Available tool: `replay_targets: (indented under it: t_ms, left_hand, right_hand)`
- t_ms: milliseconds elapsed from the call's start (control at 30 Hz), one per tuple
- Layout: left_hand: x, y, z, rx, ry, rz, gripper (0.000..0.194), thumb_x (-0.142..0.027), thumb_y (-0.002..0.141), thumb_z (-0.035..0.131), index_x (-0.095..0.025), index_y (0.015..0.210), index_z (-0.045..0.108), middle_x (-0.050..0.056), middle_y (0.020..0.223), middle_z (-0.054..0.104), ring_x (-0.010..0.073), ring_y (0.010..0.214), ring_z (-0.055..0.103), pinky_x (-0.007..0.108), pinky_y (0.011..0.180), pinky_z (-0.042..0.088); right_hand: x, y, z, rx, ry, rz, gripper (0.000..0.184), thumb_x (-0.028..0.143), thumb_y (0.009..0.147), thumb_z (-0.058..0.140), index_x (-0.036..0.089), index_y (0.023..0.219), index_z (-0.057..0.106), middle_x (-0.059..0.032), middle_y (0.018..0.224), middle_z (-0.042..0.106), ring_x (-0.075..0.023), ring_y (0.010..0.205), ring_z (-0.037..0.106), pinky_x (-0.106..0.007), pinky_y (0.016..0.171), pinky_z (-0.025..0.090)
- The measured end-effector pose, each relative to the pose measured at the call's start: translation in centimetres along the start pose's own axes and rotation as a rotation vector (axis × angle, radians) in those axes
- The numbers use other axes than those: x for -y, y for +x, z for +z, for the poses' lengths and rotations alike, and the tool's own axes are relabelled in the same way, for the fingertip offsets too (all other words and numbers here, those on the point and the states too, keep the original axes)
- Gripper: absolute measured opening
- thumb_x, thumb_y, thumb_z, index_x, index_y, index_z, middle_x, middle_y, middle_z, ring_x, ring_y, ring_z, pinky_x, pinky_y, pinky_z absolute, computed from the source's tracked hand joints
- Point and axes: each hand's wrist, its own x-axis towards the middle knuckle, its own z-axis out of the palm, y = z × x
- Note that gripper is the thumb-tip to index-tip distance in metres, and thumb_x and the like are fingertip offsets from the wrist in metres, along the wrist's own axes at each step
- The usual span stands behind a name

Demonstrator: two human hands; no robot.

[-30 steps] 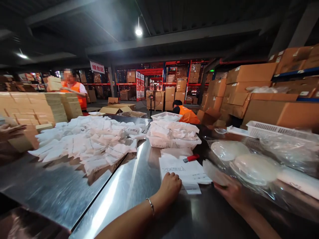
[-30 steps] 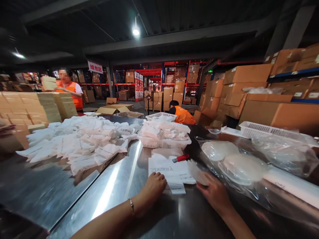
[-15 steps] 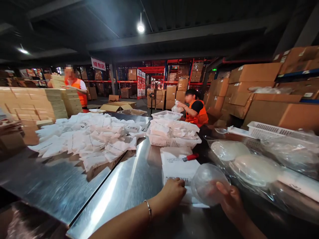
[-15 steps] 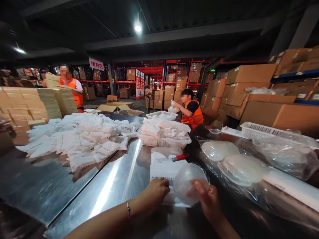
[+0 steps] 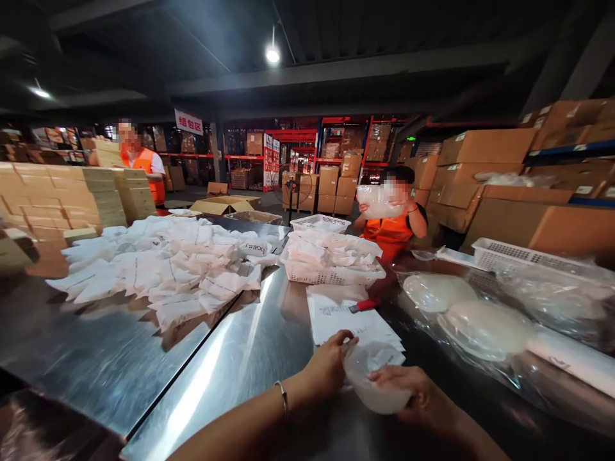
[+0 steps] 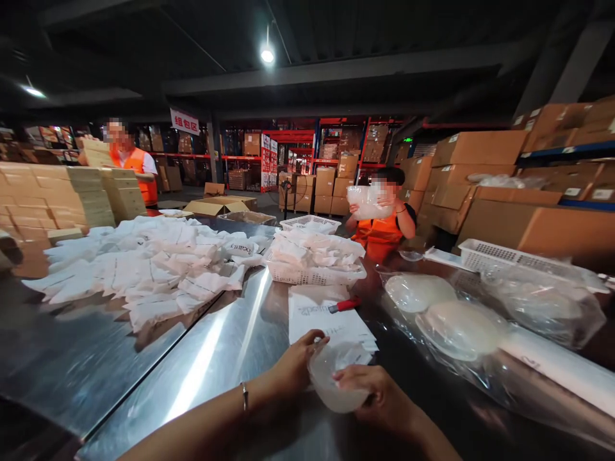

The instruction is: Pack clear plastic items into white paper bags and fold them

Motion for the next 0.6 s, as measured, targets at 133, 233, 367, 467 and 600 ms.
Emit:
replay_targets:
  t_ms: [133,233,367,467,600]
  left_hand:
    - [-0.6,-0.2,0.3,-0.01,-0.023,0.002,0.09,0.005,0.057,0.048,-0.015,0.145,0.037,0.013,0.145,0.041,0.0265,0.129,0.044,0.04,0.11,0.039]
    - [-1.7,-0.8,0.5,-0.01,0.015,0.054,0.086,0.003,0.061,0.048,-0.011,0.145,0.036,0.016,0.142,0.043,0.0286,0.126,0.045,0.043,0.109,0.041]
    - [-3.4,-1.6,0.5,-0.051,0.077,0.1,0.057,-0.004,0.078,0.044,-0.007,0.135,0.048,0.02,0.135,0.048,0.0318,0.119,0.048,0.046,0.101,0.046]
    - [-4.6,-2.0,0.9,-0.072,0.131,0.187,0.044,-0.009,0.085,0.044,-0.009,0.127,0.054,0.018,0.129,0.053,0.03,0.11,0.051,0.043,0.096,0.048]
    - [-5.4,-2.4,1.9,-0.085,0.138,0.305,0.044,-0.012,0.086,0.046,-0.014,0.13,0.053,0.016,0.123,0.056,0.0274,0.103,0.053,0.039,0.089,0.05]
  right_hand:
    - [-0.8,0.6,0.0,0.05,-0.207,-0.293,0.027,0.019,0.083,0.047,0.016,0.096,0.071,-0.012,0.103,0.07,-0.0221,0.107,0.064,-0.034,0.097,0.048]
    - [-1.8,1.4,1.5,-0.154,-0.521,-0.434,0.034,0.003,0.079,0.04,0.017,0.094,0.067,-0.0065,0.091,0.07,-0.0178,0.093,0.067,-0.033,0.095,0.048]
    - [-1.6,2.0,4.5,-0.419,-0.986,-0.385,0.034,-0.004,0.08,0.036,0.017,0.079,0.063,-0.0055,0.074,0.064,-0.0181,0.066,0.061,-0.032,0.074,0.051]
    - [-1.2,1.3,7.2,-0.489,-1.049,-0.186,0.036,-0.006,0.077,0.038,0.013,0.088,0.067,-0.0129,0.078,0.065,-0.0252,0.071,0.061,-0.039,0.071,0.05]
    - [-1.9,-0.2,10.0,-0.512,-0.926,0.003,0.031,0.001,0.082,0.041,0.017,0.084,0.068,-0.0109,0.076,0.066,-0.0249,0.07,0.06,-0.038,0.065,0.051]
